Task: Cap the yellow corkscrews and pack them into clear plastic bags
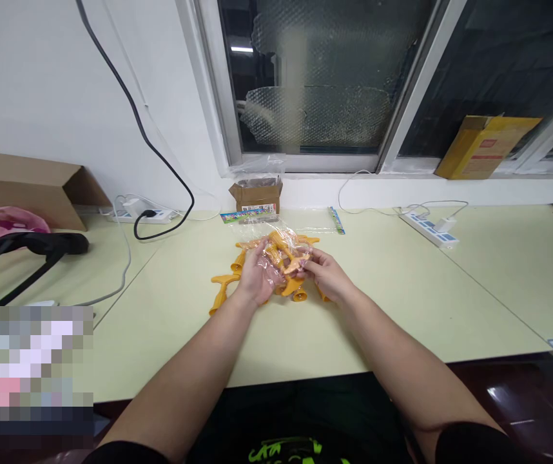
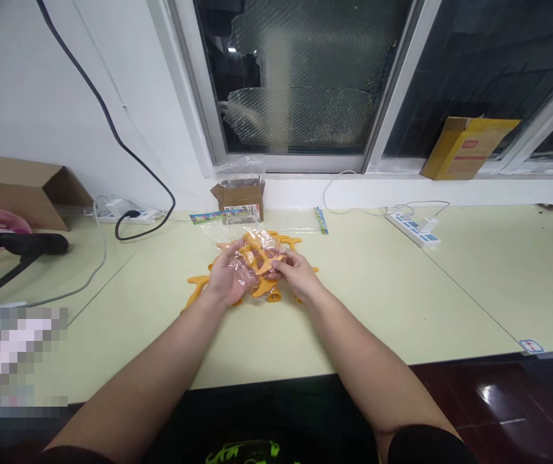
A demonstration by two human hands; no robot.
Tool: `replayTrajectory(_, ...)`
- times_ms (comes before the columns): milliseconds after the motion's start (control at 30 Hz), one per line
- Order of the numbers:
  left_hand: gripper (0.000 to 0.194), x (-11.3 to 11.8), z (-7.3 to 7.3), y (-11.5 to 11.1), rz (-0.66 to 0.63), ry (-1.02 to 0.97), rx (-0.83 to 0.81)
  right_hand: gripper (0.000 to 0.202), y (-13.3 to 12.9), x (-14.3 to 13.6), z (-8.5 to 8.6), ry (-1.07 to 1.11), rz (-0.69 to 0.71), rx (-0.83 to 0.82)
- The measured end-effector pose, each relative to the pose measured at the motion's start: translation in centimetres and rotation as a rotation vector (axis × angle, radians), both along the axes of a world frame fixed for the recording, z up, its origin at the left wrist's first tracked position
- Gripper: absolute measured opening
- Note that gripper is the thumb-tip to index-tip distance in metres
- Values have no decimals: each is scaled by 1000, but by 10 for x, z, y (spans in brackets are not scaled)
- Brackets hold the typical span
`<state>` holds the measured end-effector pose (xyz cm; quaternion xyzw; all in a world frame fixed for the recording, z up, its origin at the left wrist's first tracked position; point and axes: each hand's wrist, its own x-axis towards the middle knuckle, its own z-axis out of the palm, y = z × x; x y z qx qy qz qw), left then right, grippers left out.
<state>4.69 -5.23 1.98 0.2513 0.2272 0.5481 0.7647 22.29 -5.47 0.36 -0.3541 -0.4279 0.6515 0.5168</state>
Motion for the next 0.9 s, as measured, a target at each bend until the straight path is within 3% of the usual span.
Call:
replayTrajectory(133, 36, -1, -6, 3, -16, 14, -31, 63, -3, -16, -2, 188, -31, 58)
replayTrajectory(200, 34, -4, -8, 4, 23, -18, -44, 63, -4, -15, -1, 148, -14, 130)
replayTrajectory(367, 38, -9, -7, 8, 90, -49, -89, 29, -6, 12, 7, -427, -165, 564)
replayTrajectory(467, 41, -11, -6, 9, 86, -77, -107, 35, -7, 26, 13, -773, -47, 822)
replayTrajectory(533, 42, -11, -6, 9, 71, -89, -110, 40, -8, 28, 14, -894, 23, 876)
replayTrajectory(633, 41, -9, -6, 7, 54, -105, -109, 27, -8, 22, 12, -883, -73, 804)
replayTrajectory(700, 39, -6, -5, 4, 23, -119, -88, 18, -6, 18, 9, -755, -202, 718)
replayTrajectory(767, 38, -4, -3, 2, 6, -129, -73, 24, -3, 16, 5, -608, -301, 586)
replayTrajectory(900, 38, -2, -1, -1, 71, -121, -68, 41, 2, 14, 4, -327, -198, 171)
